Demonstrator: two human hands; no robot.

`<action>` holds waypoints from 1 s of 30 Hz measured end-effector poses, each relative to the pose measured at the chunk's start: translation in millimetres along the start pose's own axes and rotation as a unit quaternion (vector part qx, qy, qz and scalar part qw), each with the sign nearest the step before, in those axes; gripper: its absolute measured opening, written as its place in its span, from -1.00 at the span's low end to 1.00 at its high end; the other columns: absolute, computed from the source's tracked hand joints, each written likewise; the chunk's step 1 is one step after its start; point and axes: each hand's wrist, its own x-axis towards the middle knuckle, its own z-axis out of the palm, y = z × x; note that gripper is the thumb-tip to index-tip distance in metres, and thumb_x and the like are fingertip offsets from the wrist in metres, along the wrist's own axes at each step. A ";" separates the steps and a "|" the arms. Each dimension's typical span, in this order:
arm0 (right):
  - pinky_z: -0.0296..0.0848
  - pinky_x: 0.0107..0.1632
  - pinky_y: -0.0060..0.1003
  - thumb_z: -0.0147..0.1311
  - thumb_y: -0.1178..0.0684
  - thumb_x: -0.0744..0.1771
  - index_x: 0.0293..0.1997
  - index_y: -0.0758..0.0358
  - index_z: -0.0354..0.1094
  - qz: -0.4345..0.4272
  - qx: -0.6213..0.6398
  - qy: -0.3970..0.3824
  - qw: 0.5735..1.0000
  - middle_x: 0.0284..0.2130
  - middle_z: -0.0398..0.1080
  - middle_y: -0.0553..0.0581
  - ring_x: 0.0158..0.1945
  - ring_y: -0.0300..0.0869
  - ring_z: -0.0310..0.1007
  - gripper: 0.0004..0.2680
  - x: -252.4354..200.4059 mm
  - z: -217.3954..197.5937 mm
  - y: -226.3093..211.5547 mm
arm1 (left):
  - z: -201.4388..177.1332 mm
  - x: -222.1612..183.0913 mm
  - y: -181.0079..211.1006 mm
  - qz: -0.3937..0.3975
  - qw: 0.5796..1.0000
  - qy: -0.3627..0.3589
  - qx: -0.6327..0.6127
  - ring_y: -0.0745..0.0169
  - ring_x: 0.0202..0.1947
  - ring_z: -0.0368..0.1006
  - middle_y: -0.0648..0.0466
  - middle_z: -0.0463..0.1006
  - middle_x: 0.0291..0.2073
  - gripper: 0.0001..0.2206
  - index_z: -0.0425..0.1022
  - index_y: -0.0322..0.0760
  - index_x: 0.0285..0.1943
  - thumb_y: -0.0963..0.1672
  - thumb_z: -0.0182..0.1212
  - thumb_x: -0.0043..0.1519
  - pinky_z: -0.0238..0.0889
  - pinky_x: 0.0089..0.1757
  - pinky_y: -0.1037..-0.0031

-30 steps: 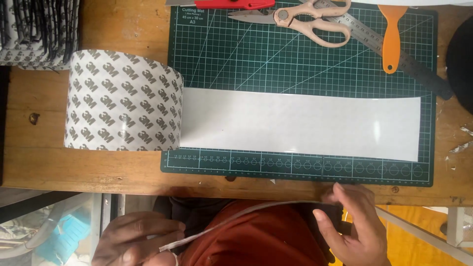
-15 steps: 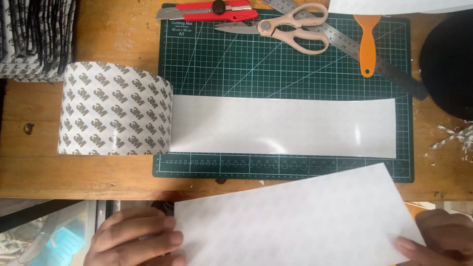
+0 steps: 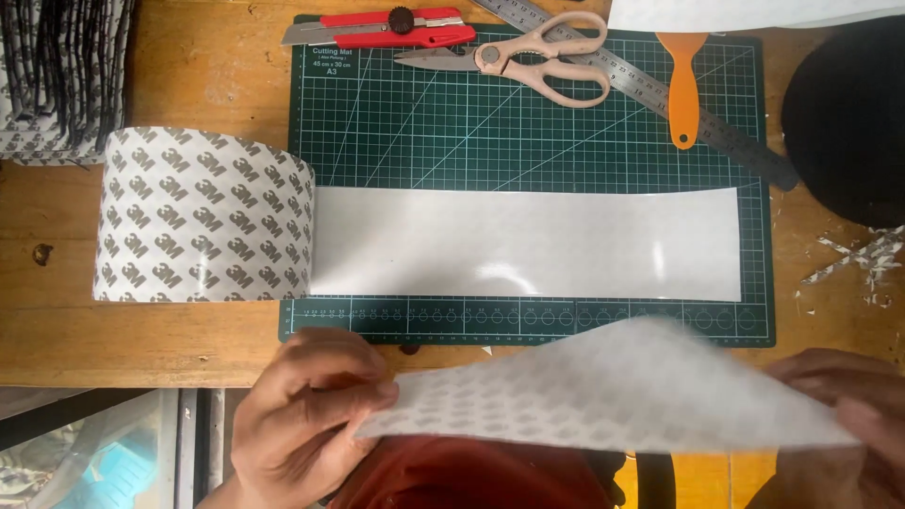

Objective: Applying pre-cut adhesive tape strips onto a white surface on a cutting mat

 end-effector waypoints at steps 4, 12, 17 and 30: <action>0.40 -0.01 -0.14 -0.03 0.18 0.57 0.66 0.86 0.09 0.167 0.097 0.185 0.964 0.05 0.42 0.64 0.07 0.25 0.48 -0.55 -11.5 30.4 -28.8 | 8.0 12.3 2.2 -0.103 0.994 -0.011 -0.044 0.37 -0.48 0.40 0.01 0.62 -0.32 -0.92 0.50 -0.34 -0.12 -0.22 0.23 0.25 0.31 -0.39 0.64; 0.42 -0.07 -0.33 0.00 0.28 0.49 0.22 0.61 0.32 0.186 0.234 0.107 0.948 -0.05 0.46 0.37 -0.08 -0.04 0.49 -0.83 56.6 12.9 -39.3 | 20.6 29.0 -0.7 -0.215 0.972 0.025 -0.094 0.38 -0.44 0.40 0.07 0.50 -0.33 -0.91 0.40 -0.35 -0.02 -0.19 0.07 0.38 0.30 -0.34 0.60; 0.35 -0.08 -0.31 -0.08 0.04 0.60 0.43 0.42 0.29 0.204 0.149 0.106 0.962 0.04 0.45 0.29 -0.02 -0.10 0.46 -0.74 73.5 2.5 -36.9 | 25.3 44.7 1.9 -0.220 0.974 0.019 -0.042 0.55 -0.67 0.19 0.24 0.33 -0.61 -0.91 0.37 -0.27 -0.05 -0.14 0.01 0.42 0.09 -0.58 0.67; 0.50 0.08 -0.34 0.03 0.22 0.42 0.14 0.31 0.23 0.207 0.396 0.044 0.894 -0.09 0.43 0.18 -0.02 -0.20 0.46 -0.83 91.2 4.3 4.8 | 37.0 63.7 2.2 -0.265 0.963 0.019 -0.040 0.48 -0.49 0.30 0.05 0.42 -0.20 -0.73 0.23 -0.34 0.23 -0.17 0.07 0.38 0.28 -0.46 0.69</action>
